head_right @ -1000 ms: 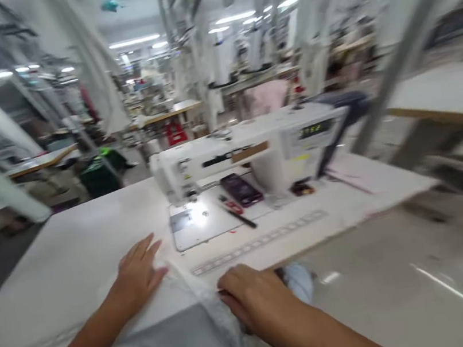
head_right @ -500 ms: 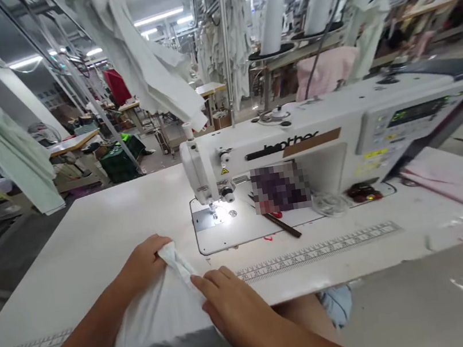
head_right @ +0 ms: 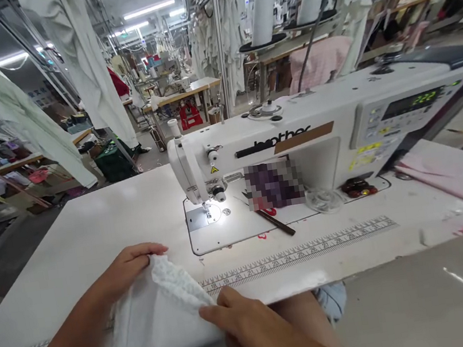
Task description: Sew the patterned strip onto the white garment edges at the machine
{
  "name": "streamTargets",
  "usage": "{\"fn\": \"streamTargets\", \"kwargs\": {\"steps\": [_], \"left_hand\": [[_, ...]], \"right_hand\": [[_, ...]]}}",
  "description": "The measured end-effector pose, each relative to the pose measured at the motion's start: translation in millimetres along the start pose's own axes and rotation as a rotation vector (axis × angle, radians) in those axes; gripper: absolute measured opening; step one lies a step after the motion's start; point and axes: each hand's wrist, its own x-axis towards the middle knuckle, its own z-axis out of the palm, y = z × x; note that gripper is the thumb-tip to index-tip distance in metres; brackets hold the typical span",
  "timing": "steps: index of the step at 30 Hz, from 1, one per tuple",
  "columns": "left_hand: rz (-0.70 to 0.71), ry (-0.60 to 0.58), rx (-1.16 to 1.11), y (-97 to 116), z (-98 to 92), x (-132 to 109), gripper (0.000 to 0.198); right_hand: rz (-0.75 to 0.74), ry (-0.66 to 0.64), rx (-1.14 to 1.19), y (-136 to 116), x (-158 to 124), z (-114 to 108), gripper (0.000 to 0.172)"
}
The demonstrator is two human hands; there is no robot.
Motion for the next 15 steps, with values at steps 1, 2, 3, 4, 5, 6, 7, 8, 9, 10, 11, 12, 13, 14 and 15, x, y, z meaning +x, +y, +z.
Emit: {"fn": "streamTargets", "kwargs": {"steps": [1, 2, 3, 4, 5, 6, 7, 8, 9, 10, 11, 12, 13, 14, 15], "left_hand": [[-0.03, -0.035, -0.034, 4, -1.1, 1, 0.037], [-0.047, -0.054, -0.037, 8, -1.0, 2, 0.038], [-0.051, -0.065, -0.006, 12, 0.2, 3, 0.038], [-0.044, -0.073, 0.057, 14, 2.4, 3, 0.037], [-0.028, -0.076, 0.137, 17, 5.2, 3, 0.035], [-0.007, -0.075, 0.219, 18, 7.9, 3, 0.032], [0.01, -0.072, 0.283, 19, 10.2, 2, 0.028], [0.019, -0.057, 0.317, 20, 11.8, 0, 0.024], [0.021, -0.028, 0.317, 20, 12.5, -2, 0.021], [0.021, 0.019, 0.285, 21, 12.6, -6, 0.021], [0.03, 0.07, 0.23, 21, 12.4, -10, 0.021], [0.053, 0.109, 0.162, 21, 12.4, -15, 0.021], [0.086, 0.127, 0.092, 22, 13.1, -18, 0.02], [0.121, 0.122, 0.03, 24, 14.7, -21, 0.02], [0.147, 0.109, -0.018, 26, 17.2, -23, 0.019]], "right_hand": [[0.013, 0.019, -0.015, 2, -1, -1, 0.045], [0.021, 0.034, -0.026, 4, -2, -2, 0.044], [0.025, 0.039, -0.031, 5, -3, -2, 0.044], [0.027, 0.037, -0.035, 6, -3, -2, 0.045], [0.031, 0.037, -0.042, 7, -4, -3, 0.046], [0.038, 0.035, -0.05, 8, -4, -3, 0.046], [0.047, 0.034, -0.057, 8, -5, -4, 0.046], [0.058, 0.038, -0.057, 9, -6, -4, 0.046], [0.059, 0.041, -0.04, 9, -7, -5, 0.045], [0.043, 0.034, 0.0, 10, -9, -6, 0.043], [0.011, 0.011, 0.059, 10, -11, -6, 0.04], [-0.031, -0.026, 0.126, 11, -14, -6, 0.036], [-0.078, -0.078, 0.193, 11, -17, -6, 0.03], [-0.123, -0.146, 0.249, 10, -20, -6, 0.025], [-0.159, -0.216, 0.282, 10, -23, -5, 0.021]]}}
